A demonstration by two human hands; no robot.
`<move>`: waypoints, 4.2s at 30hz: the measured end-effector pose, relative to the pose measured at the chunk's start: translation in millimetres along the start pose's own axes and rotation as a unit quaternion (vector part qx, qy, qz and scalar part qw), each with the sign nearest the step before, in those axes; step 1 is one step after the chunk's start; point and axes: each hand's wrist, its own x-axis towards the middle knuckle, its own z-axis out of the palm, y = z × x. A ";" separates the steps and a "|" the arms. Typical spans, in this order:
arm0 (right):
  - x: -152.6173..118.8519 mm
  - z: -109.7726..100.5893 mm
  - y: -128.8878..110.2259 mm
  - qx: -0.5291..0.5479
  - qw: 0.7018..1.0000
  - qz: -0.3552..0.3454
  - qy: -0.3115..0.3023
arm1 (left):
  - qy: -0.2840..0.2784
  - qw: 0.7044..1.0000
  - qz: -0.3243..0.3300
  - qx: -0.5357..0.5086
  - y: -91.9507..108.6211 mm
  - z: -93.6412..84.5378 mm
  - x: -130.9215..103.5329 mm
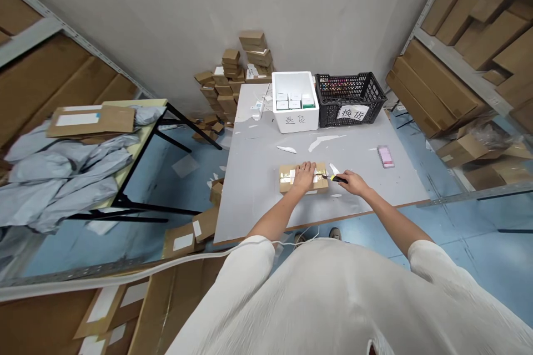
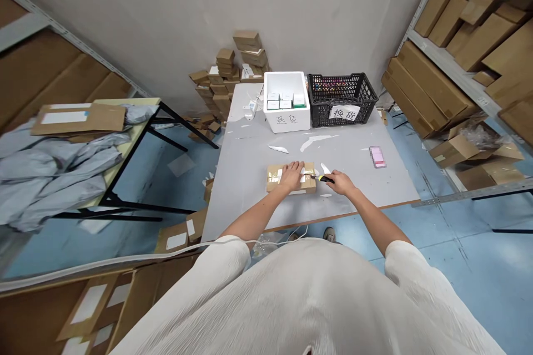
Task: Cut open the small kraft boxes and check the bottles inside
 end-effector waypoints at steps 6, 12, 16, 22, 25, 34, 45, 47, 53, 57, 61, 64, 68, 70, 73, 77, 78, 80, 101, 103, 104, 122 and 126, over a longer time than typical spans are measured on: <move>-0.2 21.3 -13.2 0.015 0.999 0.031 0.040 | 0.043 0.999 0.009 0.005 2.3 10.5 -15.3; -5.2 17.3 -9.1 0.002 0.998 0.026 0.065 | 0.043 0.999 0.002 0.028 3.0 8.2 -18.9; -3.3 17.0 -3.8 0.003 0.998 0.025 0.061 | 0.044 0.998 0.002 0.042 5.6 7.7 -20.4; 0.4 15.7 -7.3 0.006 0.998 0.015 0.053 | 0.049 0.997 0.006 0.059 7.7 6.1 -22.9; -2.2 6.4 7.3 0.010 0.997 0.014 0.078 | 0.045 0.997 0.004 0.056 7.2 5.4 -24.7; 4.6 18.7 29.0 0.126 0.982 0.064 0.123 | 0.053 0.997 -0.009 -0.051 3.9 11.0 -25.9; 34.1 40.6 -13.8 0.311 0.942 0.062 0.112 | 0.050 0.994 -0.097 -0.031 -62.1 -21.8 -99.7; 39.5 44.1 -22.2 0.342 0.933 0.056 0.099 | 0.050 0.989 -0.131 -0.046 -66.0 -22.8 -108.8; 39.1 46.7 -41.2 0.359 0.925 0.069 0.109 | 0.039 0.966 -0.177 -0.182 -68.4 -11.8 -111.7; 33.1 36.8 -42.4 0.349 0.924 0.087 0.133 | 0.042 0.964 -0.185 -0.187 -65.0 -10.2 -105.0; 31.6 28.4 -34.2 0.355 0.916 0.109 0.152 | 0.028 0.967 -0.187 -0.173 -60.8 -15.0 -97.1; 35.2 27.8 -26.3 0.364 0.907 0.129 0.165 | 0.014 0.969 -0.181 -0.171 -59.4 -19.7 -89.1; 42.2 32.8 -19.2 0.406 0.884 0.140 0.187 | 0.028 0.964 -0.189 -0.185 -58.1 -22.4 -75.4; 43.6 36.8 -17.5 0.419 0.875 0.142 0.197 | 0.056 0.957 -0.203 -0.201 -57.5 -20.1 -69.5; 41.2 43.4 -15.7 0.417 0.873 0.142 0.212 | 0.072 0.945 -0.235 -0.218 -57.7 -12.1 -66.1; 33.7 51.4 -14.4 0.404 0.884 0.147 0.182 | 0.029 0.935 -0.256 -0.243 -59.6 1.2 -72.0; 32.2 53.0 -14.6 0.400 0.889 0.149 0.169 | 0.020 0.935 -0.249 -0.250 -60.0 3.8 -74.2; 30.3 55.3 -15.8 0.392 0.895 0.149 0.149 | 0.013 0.937 -0.232 -0.262 -60.6 7.4 -77.4; 21.0 42.4 -32.0 0.360 0.898 0.165 0.190 | 0.068 0.921 -0.271 -0.273 -41.6 3.5 -85.0; 19.8 36.3 -33.3 0.336 0.905 0.180 0.188 | 0.078 0.916 -0.295 -0.261 -37.2 -0.5 -85.9; 19.4 33.7 -33.9 0.324 0.910 0.183 0.185 | 0.082 0.915 -0.303 -0.254 -35.4 -2.2 -86.5; 47.3 8.5 -42.1 0.267 0.942 0.104 0.176 | 0.129 0.956 -0.183 -0.190 -36.9 0.0 -89.4; 48.8 -3.1 -47.5 0.200 0.969 0.076 0.125 | 0.135 0.975 -0.146 -0.094 -33.5 -3.3 -93.7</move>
